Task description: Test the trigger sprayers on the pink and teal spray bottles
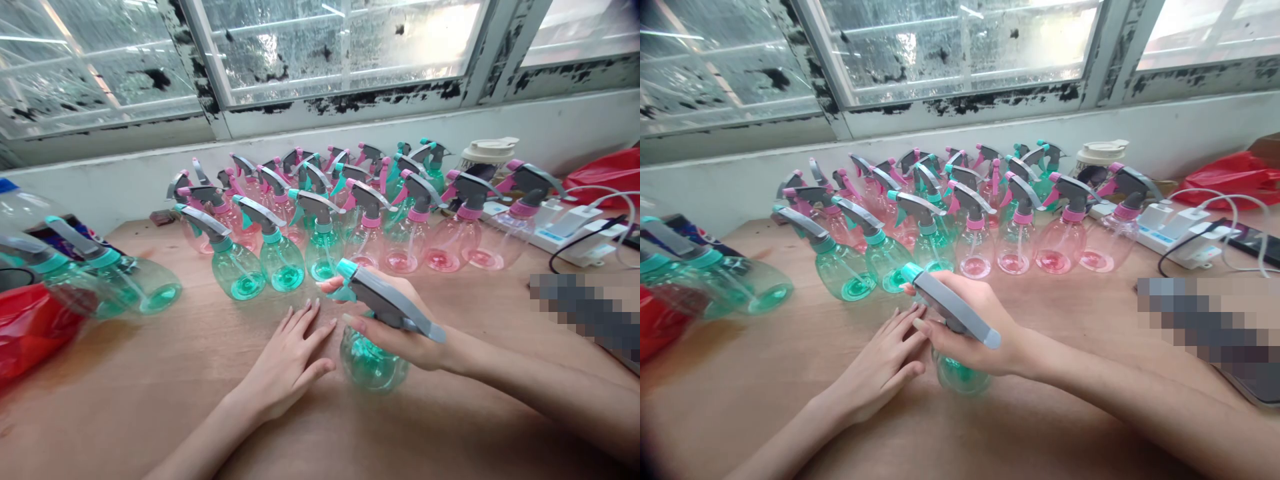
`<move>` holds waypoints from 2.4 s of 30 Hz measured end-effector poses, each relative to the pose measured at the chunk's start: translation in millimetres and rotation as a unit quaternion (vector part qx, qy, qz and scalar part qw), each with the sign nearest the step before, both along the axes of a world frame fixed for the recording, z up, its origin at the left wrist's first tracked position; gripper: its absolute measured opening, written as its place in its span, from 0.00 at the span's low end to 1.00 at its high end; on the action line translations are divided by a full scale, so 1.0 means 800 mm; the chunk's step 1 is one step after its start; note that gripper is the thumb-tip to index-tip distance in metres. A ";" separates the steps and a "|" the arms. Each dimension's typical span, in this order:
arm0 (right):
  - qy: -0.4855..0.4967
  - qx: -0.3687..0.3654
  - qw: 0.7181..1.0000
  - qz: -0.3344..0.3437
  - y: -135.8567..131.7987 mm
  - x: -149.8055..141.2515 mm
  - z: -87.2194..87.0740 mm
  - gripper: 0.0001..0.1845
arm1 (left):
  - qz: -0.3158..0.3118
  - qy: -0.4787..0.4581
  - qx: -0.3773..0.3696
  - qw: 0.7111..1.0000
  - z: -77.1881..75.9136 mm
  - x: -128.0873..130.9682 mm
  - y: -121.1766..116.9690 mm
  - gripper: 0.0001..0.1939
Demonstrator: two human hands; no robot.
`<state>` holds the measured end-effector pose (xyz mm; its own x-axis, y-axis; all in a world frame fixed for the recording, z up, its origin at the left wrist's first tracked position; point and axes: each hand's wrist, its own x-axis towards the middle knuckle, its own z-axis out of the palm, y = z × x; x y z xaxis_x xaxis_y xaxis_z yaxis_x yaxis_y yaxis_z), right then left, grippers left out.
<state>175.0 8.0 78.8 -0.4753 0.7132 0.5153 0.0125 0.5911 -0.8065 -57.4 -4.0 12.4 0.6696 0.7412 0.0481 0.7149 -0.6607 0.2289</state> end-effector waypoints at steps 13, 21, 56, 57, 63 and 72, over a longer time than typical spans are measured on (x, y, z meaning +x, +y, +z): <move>-0.040 0.036 0.999 -0.003 0.001 0.003 0.013 0.00 | 0.030 -0.004 0.035 0.999 -0.002 0.008 -0.004 0.29; 0.004 -0.026 1.000 -0.001 0.001 0.001 0.003 0.10 | 0.031 0.004 0.040 0.999 -0.004 0.007 -0.004 0.28; -0.056 0.056 0.997 -0.018 0.002 0.005 0.016 0.03 | 0.032 0.022 0.013 0.999 0.000 0.008 -0.002 0.28; -0.054 0.045 0.997 -0.017 0.001 0.005 0.016 0.02 | 0.031 0.020 0.009 0.999 0.000 0.008 -0.002 0.28; 0.008 -0.032 0.999 0.001 -0.001 0.002 0.004 0.14 | 0.046 -0.066 -0.008 0.997 0.000 0.007 -0.007 0.31; 0.039 0.024 0.998 -0.044 -0.002 -0.006 -0.006 0.13 | -0.022 -0.210 -0.036 0.977 0.011 0.021 -0.026 0.37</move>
<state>170.3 6.6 74.2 -0.3690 0.7246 0.5821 0.0053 0.6279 -0.7783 -40.7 -24.9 21.2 0.6331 0.7235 0.2750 0.5191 -0.6605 0.5425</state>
